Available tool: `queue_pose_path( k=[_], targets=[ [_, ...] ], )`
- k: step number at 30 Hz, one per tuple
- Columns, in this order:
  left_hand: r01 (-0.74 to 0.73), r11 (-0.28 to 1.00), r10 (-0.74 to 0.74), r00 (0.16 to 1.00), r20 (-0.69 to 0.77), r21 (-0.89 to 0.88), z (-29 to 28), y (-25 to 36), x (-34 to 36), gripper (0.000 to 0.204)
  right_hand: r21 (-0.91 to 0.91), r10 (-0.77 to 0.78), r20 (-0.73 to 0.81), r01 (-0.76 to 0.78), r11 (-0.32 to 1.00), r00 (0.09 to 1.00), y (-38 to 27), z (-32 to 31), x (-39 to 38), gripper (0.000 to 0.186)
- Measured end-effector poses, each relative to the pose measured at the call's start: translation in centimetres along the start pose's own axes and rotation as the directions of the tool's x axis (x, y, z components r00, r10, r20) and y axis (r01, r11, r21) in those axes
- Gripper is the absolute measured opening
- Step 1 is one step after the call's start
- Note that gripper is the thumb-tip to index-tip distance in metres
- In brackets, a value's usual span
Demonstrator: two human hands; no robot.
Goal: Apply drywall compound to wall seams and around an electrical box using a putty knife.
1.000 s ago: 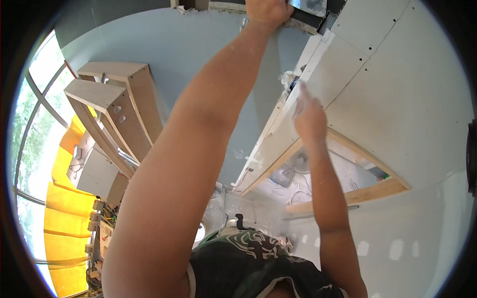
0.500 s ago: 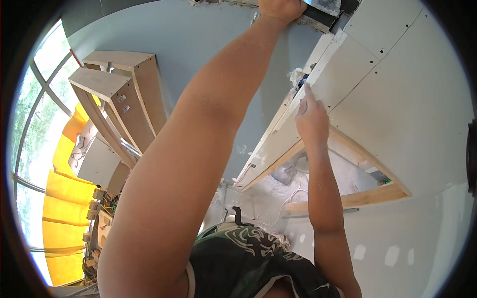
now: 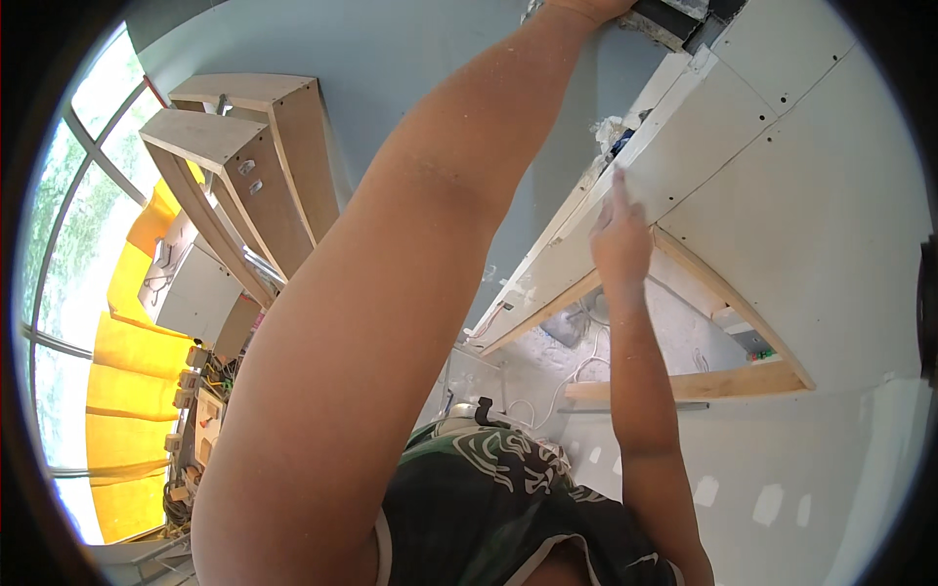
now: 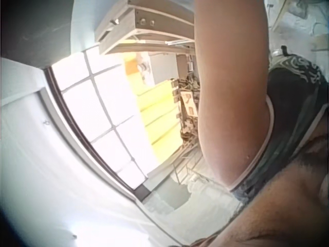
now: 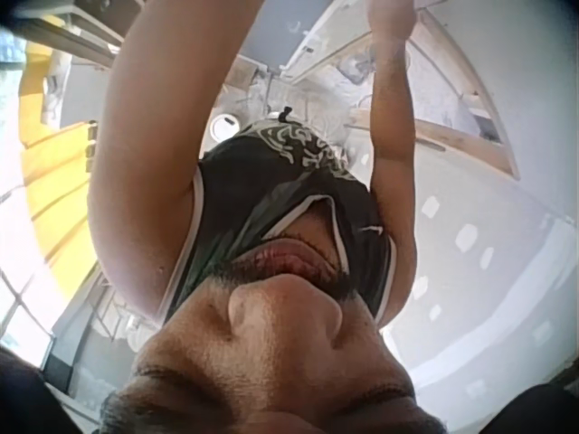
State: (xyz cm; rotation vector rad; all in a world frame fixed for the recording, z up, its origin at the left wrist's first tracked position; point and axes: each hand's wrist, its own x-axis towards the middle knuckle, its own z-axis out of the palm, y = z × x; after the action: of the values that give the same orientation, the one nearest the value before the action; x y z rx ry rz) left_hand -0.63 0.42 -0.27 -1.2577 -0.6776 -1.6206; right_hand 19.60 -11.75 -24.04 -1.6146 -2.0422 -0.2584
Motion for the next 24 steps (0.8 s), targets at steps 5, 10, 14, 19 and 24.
queue_pose_path(
  k=[5,10,14,19,24],
  targets=[
    [0.003,0.999,-0.004,1.000,-0.008,-0.034,-0.2,0.1,-0.2,0.056,-0.043,0.006,0.206,0.003,0.999,0.979,1.2,4.3,-3.5,0.054],
    [0.016,1.000,-0.016,1.000,0.015,-0.015,-0.4,0.2,-0.5,0.055,0.108,-0.042,-0.044,0.046,0.993,0.998,-0.7,-0.8,-1.1,0.055],
    [-0.001,1.000,0.001,1.000,-0.007,-0.013,0.1,-0.3,-0.3,0.054,0.116,-0.012,-0.115,0.026,0.993,0.993,0.1,2.8,-1.0,0.055],
    [-0.004,1.000,0.004,1.000,0.008,-0.007,0.2,0.1,-0.4,0.054,0.083,-0.018,0.093,0.010,0.997,0.996,1.9,6.1,-3.6,0.056],
    [-0.015,1.000,0.015,0.999,-0.030,-0.008,-0.1,-0.4,-0.6,0.054,0.180,-0.030,-0.003,0.030,0.983,1.000,-1.1,0.4,-1.8,0.054]
  ],
)
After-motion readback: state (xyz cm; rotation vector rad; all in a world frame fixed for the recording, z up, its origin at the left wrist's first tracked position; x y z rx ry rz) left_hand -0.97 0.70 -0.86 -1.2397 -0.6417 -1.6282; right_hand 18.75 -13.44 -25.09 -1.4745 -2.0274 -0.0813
